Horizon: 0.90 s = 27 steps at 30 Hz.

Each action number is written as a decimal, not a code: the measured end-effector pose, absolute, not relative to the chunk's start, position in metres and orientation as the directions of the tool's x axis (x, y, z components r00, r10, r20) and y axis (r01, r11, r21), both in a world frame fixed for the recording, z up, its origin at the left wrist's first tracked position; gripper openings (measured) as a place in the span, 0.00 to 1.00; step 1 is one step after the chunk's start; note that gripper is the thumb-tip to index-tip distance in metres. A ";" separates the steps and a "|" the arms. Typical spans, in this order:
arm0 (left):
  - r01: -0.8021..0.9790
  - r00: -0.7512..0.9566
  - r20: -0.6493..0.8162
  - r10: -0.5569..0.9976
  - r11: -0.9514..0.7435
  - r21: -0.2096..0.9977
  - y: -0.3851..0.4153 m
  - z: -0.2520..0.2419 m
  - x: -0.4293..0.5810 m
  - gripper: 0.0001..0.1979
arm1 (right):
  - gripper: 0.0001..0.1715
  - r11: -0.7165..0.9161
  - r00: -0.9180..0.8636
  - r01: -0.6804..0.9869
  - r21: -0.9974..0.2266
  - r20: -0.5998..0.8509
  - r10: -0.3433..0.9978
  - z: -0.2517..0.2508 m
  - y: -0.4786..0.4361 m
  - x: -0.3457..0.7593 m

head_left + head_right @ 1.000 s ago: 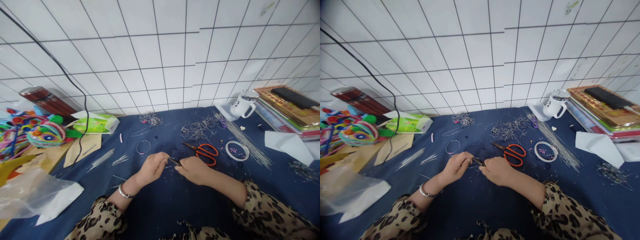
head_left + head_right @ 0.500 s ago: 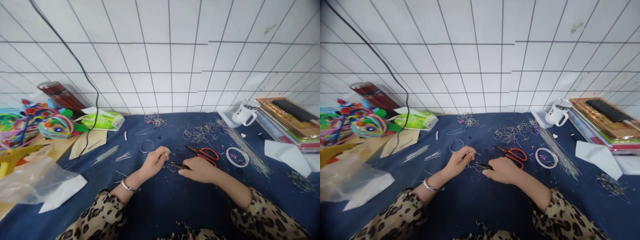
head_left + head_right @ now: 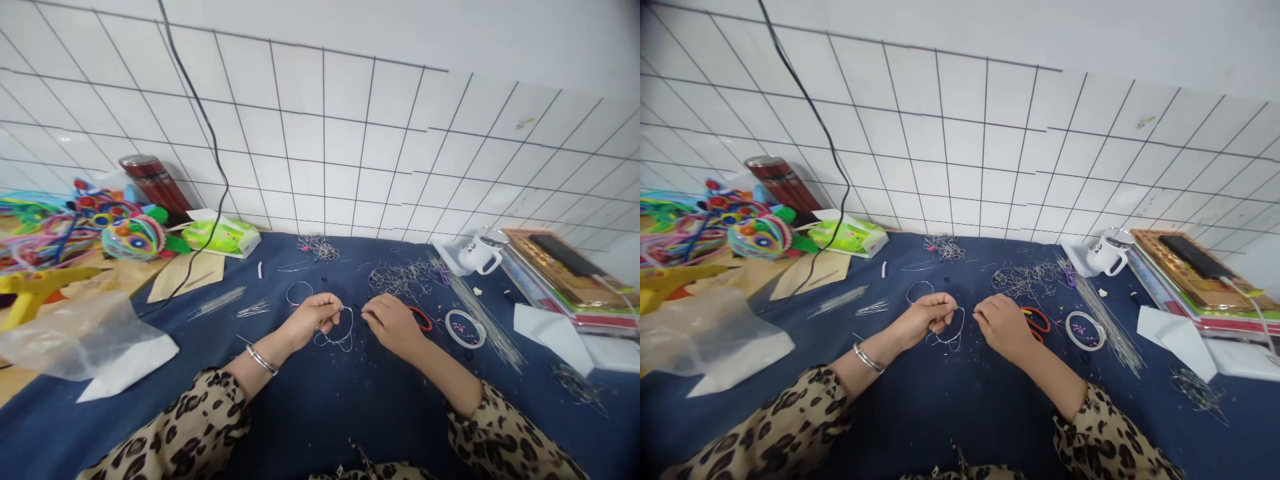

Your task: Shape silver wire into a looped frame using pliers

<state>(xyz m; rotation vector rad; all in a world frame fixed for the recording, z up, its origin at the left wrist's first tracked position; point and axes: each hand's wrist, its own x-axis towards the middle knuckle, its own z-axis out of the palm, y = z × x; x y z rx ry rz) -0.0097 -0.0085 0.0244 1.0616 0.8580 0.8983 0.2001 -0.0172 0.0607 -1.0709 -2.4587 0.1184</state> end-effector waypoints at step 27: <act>-0.054 0.523 -0.174 0.835 0.236 0.970 -0.007 0.022 -0.018 0.15 | 0.12 0.057 -0.472 0.337 -0.940 -0.116 0.874 0.026 0.005 0.181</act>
